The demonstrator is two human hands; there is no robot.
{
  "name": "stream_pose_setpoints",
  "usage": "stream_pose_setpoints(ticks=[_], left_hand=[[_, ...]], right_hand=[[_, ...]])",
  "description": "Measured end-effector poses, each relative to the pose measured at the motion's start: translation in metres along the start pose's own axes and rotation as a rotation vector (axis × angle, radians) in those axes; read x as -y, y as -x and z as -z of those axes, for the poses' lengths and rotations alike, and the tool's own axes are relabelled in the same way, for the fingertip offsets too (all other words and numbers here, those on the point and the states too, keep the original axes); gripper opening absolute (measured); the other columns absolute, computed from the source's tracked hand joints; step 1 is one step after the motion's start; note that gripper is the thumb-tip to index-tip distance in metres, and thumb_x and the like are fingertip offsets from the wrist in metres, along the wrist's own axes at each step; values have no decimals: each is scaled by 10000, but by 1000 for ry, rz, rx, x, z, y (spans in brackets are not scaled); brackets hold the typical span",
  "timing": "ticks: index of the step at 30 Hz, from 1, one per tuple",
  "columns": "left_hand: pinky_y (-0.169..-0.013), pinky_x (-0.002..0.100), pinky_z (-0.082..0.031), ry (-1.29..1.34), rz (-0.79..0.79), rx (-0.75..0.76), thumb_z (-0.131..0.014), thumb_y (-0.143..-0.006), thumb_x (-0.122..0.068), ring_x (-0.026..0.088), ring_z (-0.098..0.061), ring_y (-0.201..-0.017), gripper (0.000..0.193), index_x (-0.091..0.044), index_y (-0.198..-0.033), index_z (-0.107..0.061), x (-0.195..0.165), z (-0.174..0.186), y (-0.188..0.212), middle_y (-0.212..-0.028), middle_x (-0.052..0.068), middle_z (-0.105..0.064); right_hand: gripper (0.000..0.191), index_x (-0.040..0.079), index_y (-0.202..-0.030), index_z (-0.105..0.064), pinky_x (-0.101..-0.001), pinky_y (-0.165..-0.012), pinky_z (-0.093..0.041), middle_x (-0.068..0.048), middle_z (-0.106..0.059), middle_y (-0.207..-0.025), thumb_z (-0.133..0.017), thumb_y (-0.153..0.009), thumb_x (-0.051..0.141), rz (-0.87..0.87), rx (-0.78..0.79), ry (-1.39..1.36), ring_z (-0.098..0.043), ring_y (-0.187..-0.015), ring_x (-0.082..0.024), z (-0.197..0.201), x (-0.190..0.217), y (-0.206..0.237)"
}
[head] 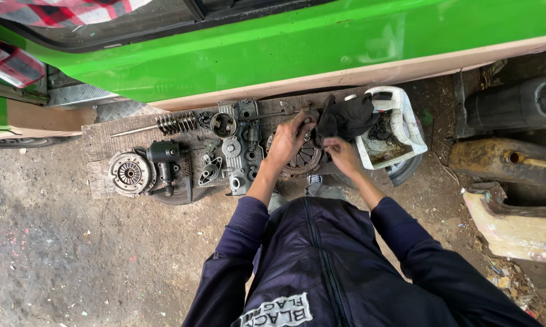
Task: The person kneels beside a green vehicle and works on clutch parts laid on a wooden board on the ground. They wipe a clutch disc and pressure plate with a rag, fit the disc into the pressure plate assembly, and handle other engine components laid out nearby.
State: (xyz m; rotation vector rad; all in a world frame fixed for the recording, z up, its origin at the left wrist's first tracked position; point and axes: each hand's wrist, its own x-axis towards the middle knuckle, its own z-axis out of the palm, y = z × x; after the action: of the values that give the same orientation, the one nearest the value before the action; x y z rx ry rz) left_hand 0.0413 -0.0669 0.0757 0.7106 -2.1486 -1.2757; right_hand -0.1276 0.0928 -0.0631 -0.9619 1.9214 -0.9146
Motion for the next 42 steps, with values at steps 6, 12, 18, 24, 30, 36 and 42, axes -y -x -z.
stream_pose_setpoints(ticks=[6, 12, 18, 24, 30, 36, 42], left_hand=[[-752, 448, -592, 3, 40, 1, -677, -978, -92, 387, -751, -975, 193, -37, -1152, -612, 1, -2, -1, -1048, 205, -751], [-765, 448, -588, -20, -17, 56, -671, -968, -90, 389, -744, -930, 269, -30, -1221, -601, -2, 2, -3, -1011, 211, -731], [-747, 469, -578, -96, 7, 103, -689, -978, -97, 409, -726, -923, 229, -34, -1187, -618, 1, -2, -6, -1055, 207, -740], [-742, 437, -598, 39, -88, 56, -671, -961, -120, 369, -756, -894, 253, -48, -1196, -611, 4, -5, -8, -1099, 190, -740], [-716, 460, -580, -30, 55, 99, -706, -995, -140, 402, -742, -902, 191, -49, -1152, -646, -2, -6, -9, -982, 205, -744], [-755, 464, -587, -53, 1, 107, -681, -974, -133, 417, -715, -946, 243, -47, -1197, -638, -7, -10, -10, -1055, 211, -728], [-782, 467, -576, -50, -26, 113, -692, -989, -153, 425, -708, -955, 243, -34, -1192, -629, 0, -3, -9, -1071, 208, -730]], right_hand=[[526, 107, -1469, -506, -366, -946, -559, -138, -534, -1457, -620, -957, 67, 81, 40, 105, -625, -1225, -255, 5, 20, -22], [530, 60, -1495, -497, -439, -1012, -526, -204, -518, -1483, -630, -982, 58, 440, -3, 284, -564, -1297, -384, 5, 40, -63], [287, -13, -1280, -616, -372, -879, -584, -206, -676, -1292, -587, -1003, 53, 282, 112, 383, -712, -970, -313, 0, 55, -59], [308, -67, -1201, -723, -337, -654, -573, -224, -757, -1149, -562, -1021, 123, -224, 393, -26, -727, -803, -303, 19, 52, -6], [329, 9, -1307, -664, -310, -841, -594, -169, -767, -1171, -579, -1058, 205, -166, 57, -267, -752, -1008, -203, 35, 9, -19], [415, 64, -1386, -588, -363, -959, -554, -131, -683, -1306, -633, -986, 165, -30, 106, 112, -687, -1153, -242, 22, 7, -33], [474, 51, -1448, -531, -429, -1020, -514, -198, -601, -1403, -593, -979, 85, 259, 16, 296, -634, -1212, -376, 12, 29, -49]])
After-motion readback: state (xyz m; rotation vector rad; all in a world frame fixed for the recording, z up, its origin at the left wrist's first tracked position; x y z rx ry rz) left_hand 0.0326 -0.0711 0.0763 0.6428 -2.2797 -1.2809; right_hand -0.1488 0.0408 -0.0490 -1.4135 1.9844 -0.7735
